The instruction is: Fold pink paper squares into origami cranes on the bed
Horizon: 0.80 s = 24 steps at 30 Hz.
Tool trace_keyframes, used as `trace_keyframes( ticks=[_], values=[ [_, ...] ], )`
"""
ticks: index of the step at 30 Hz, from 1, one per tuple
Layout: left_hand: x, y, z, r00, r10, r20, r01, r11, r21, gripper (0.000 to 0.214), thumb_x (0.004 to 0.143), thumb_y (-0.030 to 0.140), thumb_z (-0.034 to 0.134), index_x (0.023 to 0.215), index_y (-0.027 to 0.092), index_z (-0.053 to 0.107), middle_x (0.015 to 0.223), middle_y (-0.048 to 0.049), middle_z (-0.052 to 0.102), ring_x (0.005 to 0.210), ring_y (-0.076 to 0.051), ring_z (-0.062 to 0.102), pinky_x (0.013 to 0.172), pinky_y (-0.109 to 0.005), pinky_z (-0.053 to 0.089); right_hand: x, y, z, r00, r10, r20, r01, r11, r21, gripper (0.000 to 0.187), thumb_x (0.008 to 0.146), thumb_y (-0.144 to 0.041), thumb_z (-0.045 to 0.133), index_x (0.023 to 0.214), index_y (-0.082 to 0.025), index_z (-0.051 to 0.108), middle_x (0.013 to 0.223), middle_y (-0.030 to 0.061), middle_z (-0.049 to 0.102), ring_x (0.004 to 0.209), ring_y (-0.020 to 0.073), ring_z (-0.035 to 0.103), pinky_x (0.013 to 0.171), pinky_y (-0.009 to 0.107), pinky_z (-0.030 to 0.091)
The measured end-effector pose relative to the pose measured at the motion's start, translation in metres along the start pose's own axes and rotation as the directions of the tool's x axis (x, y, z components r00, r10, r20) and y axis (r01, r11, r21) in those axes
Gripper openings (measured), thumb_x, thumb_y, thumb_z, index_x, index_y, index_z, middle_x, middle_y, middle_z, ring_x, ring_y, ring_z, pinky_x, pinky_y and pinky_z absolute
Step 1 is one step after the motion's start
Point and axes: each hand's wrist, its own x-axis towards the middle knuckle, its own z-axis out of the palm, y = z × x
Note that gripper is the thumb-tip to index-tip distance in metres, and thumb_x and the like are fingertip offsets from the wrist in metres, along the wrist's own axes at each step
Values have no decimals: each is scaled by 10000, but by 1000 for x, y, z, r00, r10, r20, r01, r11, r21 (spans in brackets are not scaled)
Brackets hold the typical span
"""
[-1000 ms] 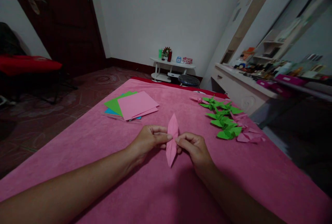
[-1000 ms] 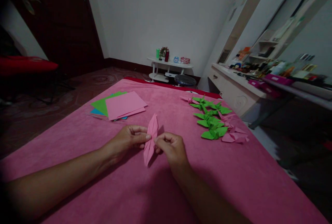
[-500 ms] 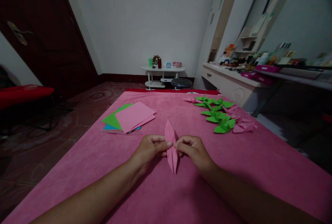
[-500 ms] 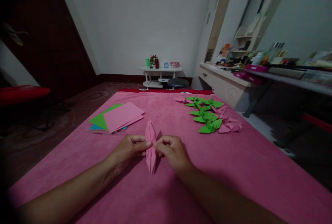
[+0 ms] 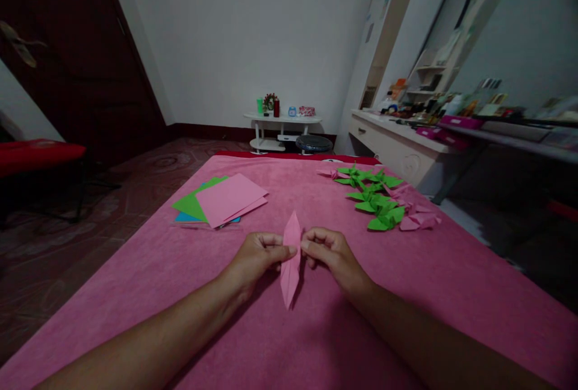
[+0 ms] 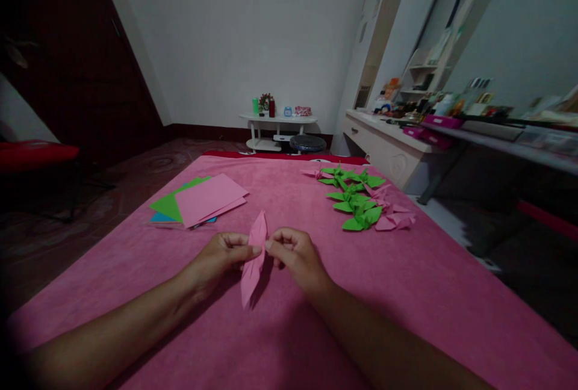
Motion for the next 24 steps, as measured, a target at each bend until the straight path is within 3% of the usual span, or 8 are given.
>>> trace_keyframes(
  ticks=[8,19,24],
  values=[
    [-1,1,2,1000,9,-19,-8,999,38,244,557,287,787,573,95,636,467,20,514,407,-40,371,448,-194,236,1,1,1,998,-5,-60,4,1000,-3,195,700,-326,655,642,-144,616,523,-31,520,489,88,447,495,218,343],
    [-3,0,6,999,32,26,-35,995,95,267,515,290,805,541,96,623,469,18,517,413,-44,369,452,-198,233,-3,12,0,992,-52,-113,45,996,-71,167,725,-231,574,573,-167,544,504,-42,472,488,91,417,487,222,317],
    [-4,1,5,998,47,41,-52,990,127,273,513,274,810,548,98,604,490,26,519,430,-38,383,454,-185,253,-6,8,1,995,-60,-82,49,990,-133,202,770,-272,553,593,-176,534,496,-49,464,482,91,408,487,222,307]
  ],
)
